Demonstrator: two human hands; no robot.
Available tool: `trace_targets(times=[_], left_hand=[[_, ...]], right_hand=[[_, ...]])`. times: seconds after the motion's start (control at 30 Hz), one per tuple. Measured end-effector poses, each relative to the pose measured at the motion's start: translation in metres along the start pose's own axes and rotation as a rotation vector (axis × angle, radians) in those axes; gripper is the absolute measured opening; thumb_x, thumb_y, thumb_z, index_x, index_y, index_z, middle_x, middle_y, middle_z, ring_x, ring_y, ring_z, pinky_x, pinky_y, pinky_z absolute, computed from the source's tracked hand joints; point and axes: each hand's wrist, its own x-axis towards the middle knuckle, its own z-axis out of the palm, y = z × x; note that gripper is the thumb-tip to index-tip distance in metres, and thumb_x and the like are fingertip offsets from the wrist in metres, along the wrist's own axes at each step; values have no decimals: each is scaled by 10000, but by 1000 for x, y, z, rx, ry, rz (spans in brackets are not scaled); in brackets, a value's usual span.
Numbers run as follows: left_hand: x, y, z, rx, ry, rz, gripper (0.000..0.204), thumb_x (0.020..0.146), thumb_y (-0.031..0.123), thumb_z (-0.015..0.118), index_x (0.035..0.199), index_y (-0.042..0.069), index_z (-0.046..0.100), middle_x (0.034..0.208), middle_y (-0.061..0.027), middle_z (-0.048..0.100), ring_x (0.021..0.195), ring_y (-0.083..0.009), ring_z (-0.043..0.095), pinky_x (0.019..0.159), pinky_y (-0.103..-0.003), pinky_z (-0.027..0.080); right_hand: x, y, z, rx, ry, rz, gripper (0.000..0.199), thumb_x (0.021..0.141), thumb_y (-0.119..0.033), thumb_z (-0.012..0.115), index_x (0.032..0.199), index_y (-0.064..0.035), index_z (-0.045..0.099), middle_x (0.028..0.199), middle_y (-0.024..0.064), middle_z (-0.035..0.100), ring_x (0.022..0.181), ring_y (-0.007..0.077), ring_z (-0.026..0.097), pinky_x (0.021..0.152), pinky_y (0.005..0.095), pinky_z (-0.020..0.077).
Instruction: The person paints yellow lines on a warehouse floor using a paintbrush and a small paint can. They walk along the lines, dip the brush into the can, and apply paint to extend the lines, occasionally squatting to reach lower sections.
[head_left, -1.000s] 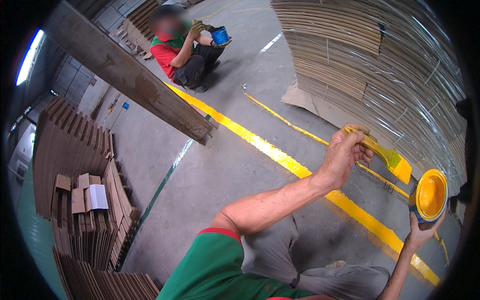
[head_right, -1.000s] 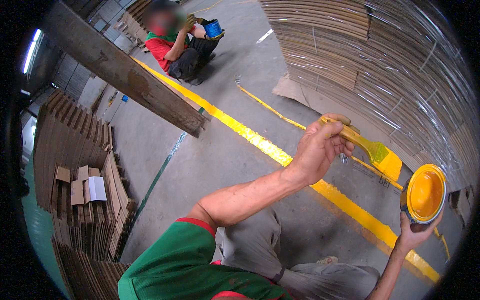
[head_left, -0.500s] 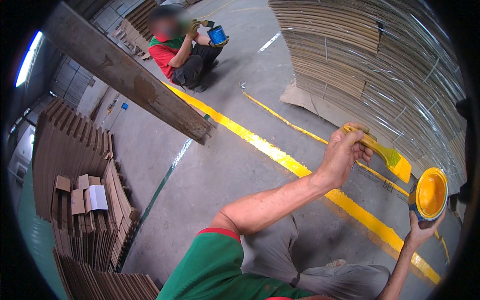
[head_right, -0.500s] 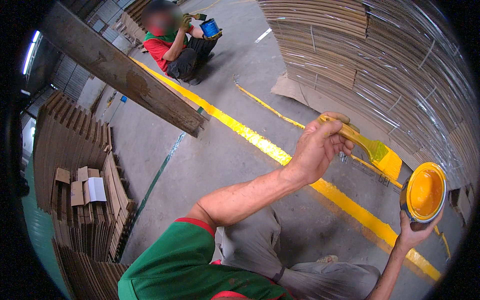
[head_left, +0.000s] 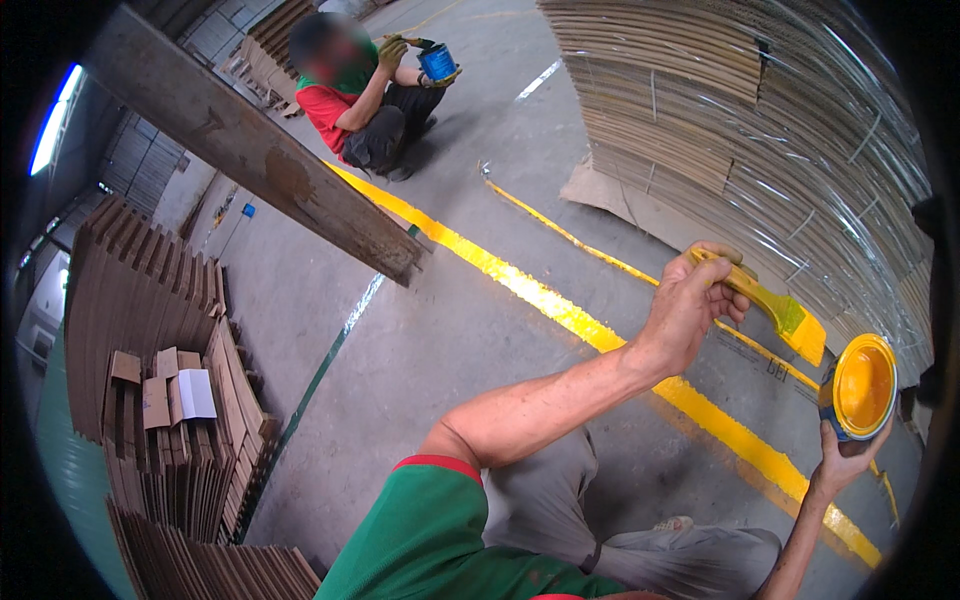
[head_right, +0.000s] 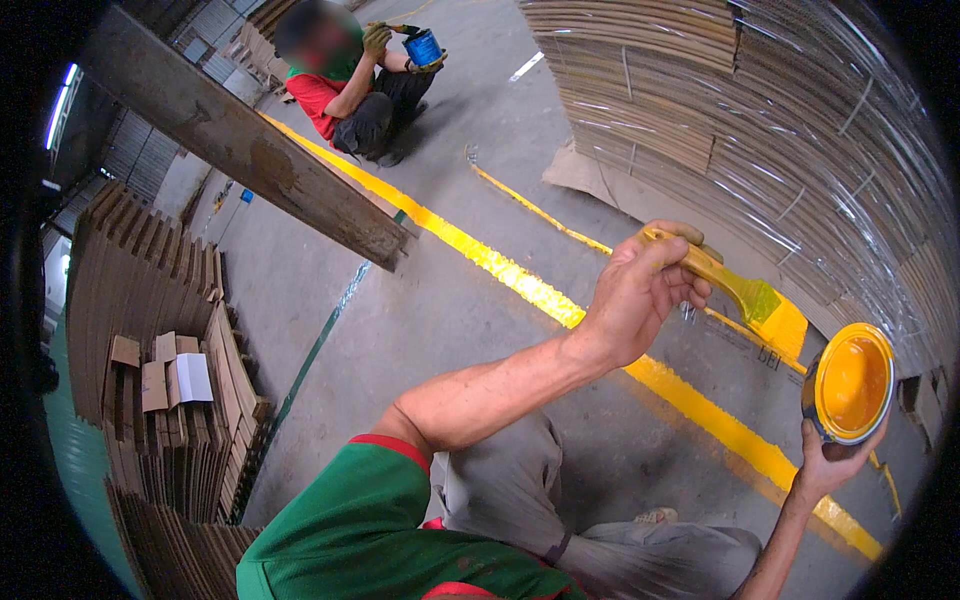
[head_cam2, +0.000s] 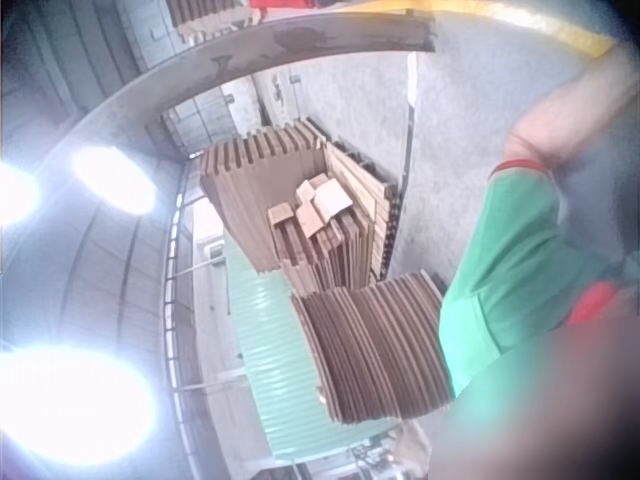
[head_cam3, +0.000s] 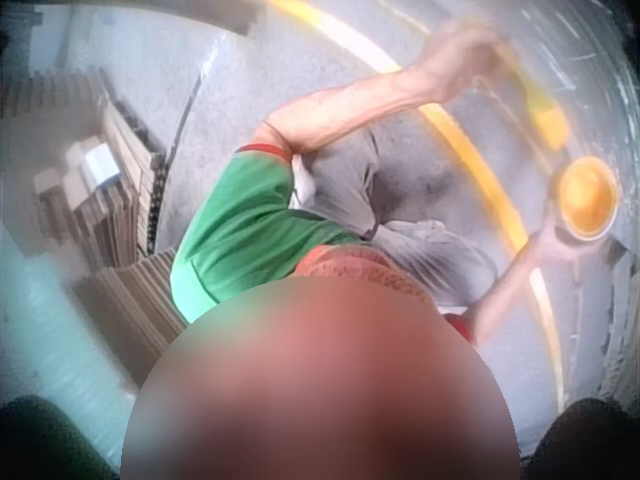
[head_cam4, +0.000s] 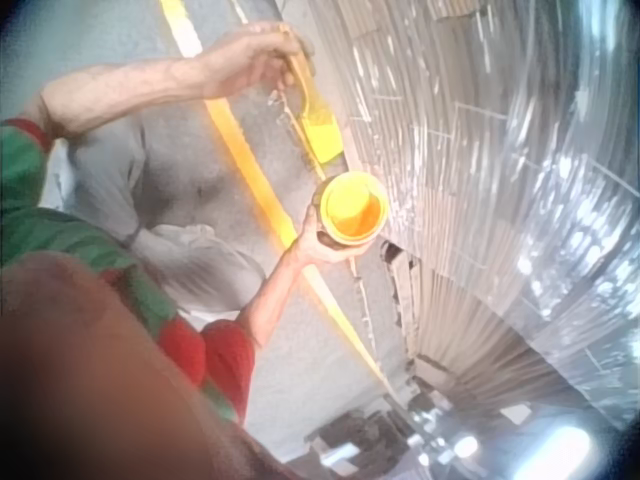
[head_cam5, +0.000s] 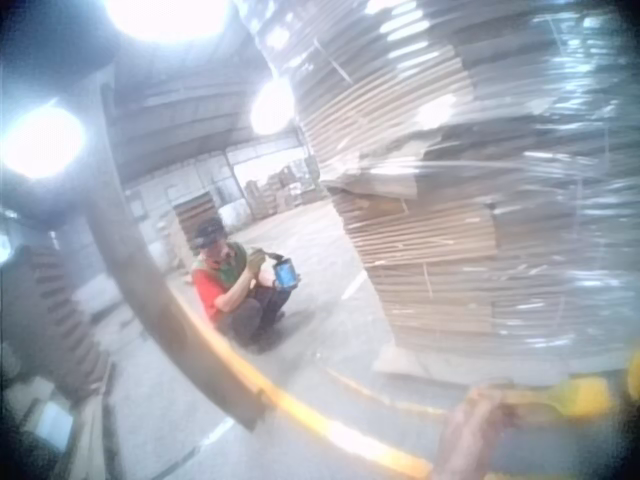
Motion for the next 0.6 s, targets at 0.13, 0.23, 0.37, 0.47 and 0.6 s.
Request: trace_targets(times=[0.13,0.23,0.37,0.47,0.6], left_hand=[[0,0,0,1,-3,1,151,1047,144,501,1134,36,563,985,-110,690,808,-178,670,716,-328,545],[0,0,-1,7,-8,6,152,1046,146,500,1133,39,565,986,-110,693,808,-179,671,714,-329,545],[1,-2,-2,-2,-11,14,155,1045,145,498,1136,39,567,987,-110,696,804,-178,674,712,-330,547],[2,-3,-3,2,-15,19,157,1043,141,499,1139,37,567,990,-113,697,800,-181,675,711,-332,548],[3,-4,-4,1,-2,12,168,1045,150,510,1160,39,561,999,-116,698,802,-190,679,723,-342,557]], right_hand=[[0,0,0,-2,0,6,987,749,-68,864,1573,-3,325,1526,156,445,1421,282,445,1209,405,314],[0,0,0,0,4,11,976,749,-65,855,1569,0,330,1522,155,447,1416,277,447,1209,403,311],[-1,0,0,-18,28,24,979,741,-71,856,1566,2,333,1520,151,449,1410,270,449,1210,402,307],[0,0,0,-15,18,17,986,741,-90,868,1566,-2,334,1522,145,448,1412,269,448,1212,401,303],[0,0,2,-3,0,-14,979,762,-123,876,1568,-13,333,1524,139,449,1411,273,451,1217,402,297]])
